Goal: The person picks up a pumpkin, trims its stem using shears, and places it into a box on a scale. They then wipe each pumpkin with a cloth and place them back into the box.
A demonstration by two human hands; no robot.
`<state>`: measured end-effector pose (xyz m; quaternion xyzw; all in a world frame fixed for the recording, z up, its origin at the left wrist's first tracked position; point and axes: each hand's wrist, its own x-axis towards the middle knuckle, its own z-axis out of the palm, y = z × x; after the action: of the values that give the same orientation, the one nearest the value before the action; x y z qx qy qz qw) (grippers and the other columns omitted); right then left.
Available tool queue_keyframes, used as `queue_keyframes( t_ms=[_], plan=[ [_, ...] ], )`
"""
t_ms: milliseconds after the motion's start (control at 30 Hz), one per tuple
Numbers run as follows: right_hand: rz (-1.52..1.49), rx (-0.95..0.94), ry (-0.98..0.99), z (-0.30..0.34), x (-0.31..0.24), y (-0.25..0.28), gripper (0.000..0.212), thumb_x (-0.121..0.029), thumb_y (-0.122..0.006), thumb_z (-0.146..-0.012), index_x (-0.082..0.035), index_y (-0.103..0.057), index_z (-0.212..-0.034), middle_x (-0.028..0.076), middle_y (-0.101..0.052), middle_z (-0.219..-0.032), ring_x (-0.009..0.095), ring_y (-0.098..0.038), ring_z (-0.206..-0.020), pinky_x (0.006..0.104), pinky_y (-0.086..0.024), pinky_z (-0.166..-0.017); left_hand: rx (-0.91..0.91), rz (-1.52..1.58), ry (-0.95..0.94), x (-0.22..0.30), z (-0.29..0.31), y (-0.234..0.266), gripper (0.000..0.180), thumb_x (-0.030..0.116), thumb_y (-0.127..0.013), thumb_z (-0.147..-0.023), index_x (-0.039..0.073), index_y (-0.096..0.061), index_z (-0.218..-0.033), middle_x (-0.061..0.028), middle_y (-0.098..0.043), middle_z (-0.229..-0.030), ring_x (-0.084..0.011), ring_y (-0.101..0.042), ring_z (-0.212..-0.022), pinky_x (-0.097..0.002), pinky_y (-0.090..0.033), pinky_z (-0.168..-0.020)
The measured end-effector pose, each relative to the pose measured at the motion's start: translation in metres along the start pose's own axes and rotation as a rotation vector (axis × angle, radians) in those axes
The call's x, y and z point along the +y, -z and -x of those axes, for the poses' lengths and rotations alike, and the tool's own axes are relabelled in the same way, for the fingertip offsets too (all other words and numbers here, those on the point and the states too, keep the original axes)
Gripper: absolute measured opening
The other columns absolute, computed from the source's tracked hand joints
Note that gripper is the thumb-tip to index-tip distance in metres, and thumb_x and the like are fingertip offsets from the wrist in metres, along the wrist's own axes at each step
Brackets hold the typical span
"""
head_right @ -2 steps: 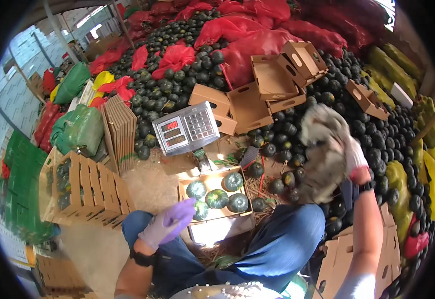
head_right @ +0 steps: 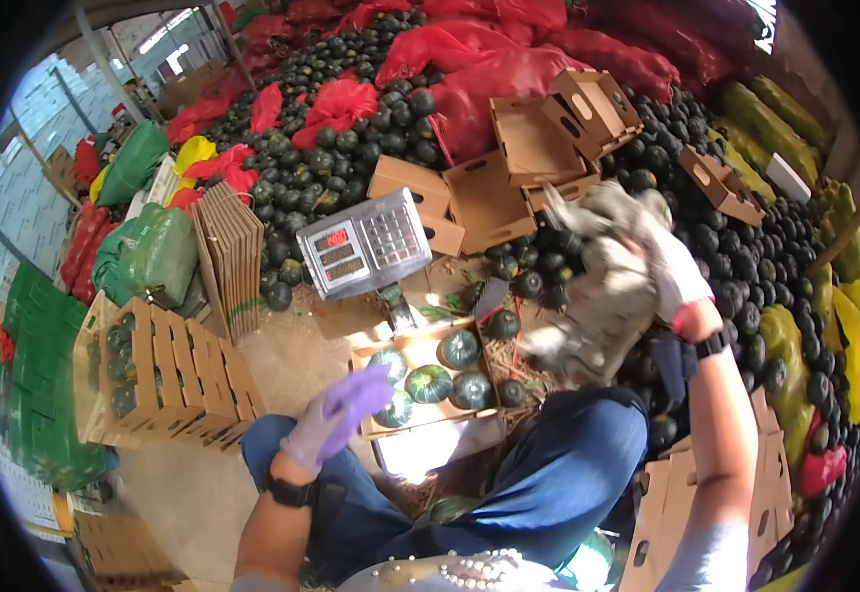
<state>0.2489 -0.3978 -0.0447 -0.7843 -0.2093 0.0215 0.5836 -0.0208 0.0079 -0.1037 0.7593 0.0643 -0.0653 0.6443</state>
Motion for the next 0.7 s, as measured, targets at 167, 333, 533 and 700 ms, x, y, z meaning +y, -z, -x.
queue_keyframes(
  t_ms=[167,333,533,700],
  plan=[
    [0.22,-0.689,0.49,0.004,-0.104,-0.155,0.029,-0.017,-0.054,-0.106,-0.003,-0.064,-0.13,0.009,-0.069,-0.127,0.019,-0.064,-0.119,0.0341,-0.049,-0.105,-0.09,-0.043,-0.311,-0.052,-0.067,0.025,0.058,0.027,-0.052,-0.108,0.003,-0.038,-0.159,-0.0165,-0.045,-0.158,-0.0253,-0.045,-0.146,-0.0373,-0.038,-0.121],
    [0.219,-0.558,-0.046,-0.009,-0.154,-0.217,0.04,-0.038,-0.063,-0.1,-0.006,-0.074,-0.121,0.019,-0.074,-0.111,0.033,-0.072,-0.105,0.0405,-0.056,-0.093,0.202,0.306,-0.288,-0.073,-0.049,0.051,0.069,0.029,-0.054,-0.101,0.003,-0.031,-0.161,-0.0177,-0.03,-0.167,-0.0278,-0.034,-0.152,-0.046,-0.036,-0.122],
    [0.825,-0.897,-0.064,-0.002,-0.052,-0.315,0.041,-0.041,-0.065,-0.095,-0.008,-0.076,-0.116,0.02,-0.075,-0.109,0.035,-0.073,-0.1,0.0402,-0.058,-0.09,0.472,0.643,-0.201,-0.087,-0.011,0.128,0.069,0.028,-0.054,-0.101,0.003,-0.031,-0.161,-0.0179,-0.03,-0.167,-0.0282,-0.034,-0.152,-0.0468,-0.036,-0.122],
    [1.02,-0.807,-0.213,0.097,0.091,-0.462,0.045,-0.035,-0.065,-0.091,-0.023,-0.062,-0.135,0.019,-0.055,-0.137,0.043,-0.058,-0.122,0.0582,-0.054,-0.091,0.433,0.613,-0.074,-0.119,-0.001,0.125,0.069,0.028,-0.054,-0.101,0.003,-0.031,-0.161,-0.0181,-0.03,-0.167,-0.0285,-0.034,-0.152,-0.0475,-0.036,-0.122]
  ],
)
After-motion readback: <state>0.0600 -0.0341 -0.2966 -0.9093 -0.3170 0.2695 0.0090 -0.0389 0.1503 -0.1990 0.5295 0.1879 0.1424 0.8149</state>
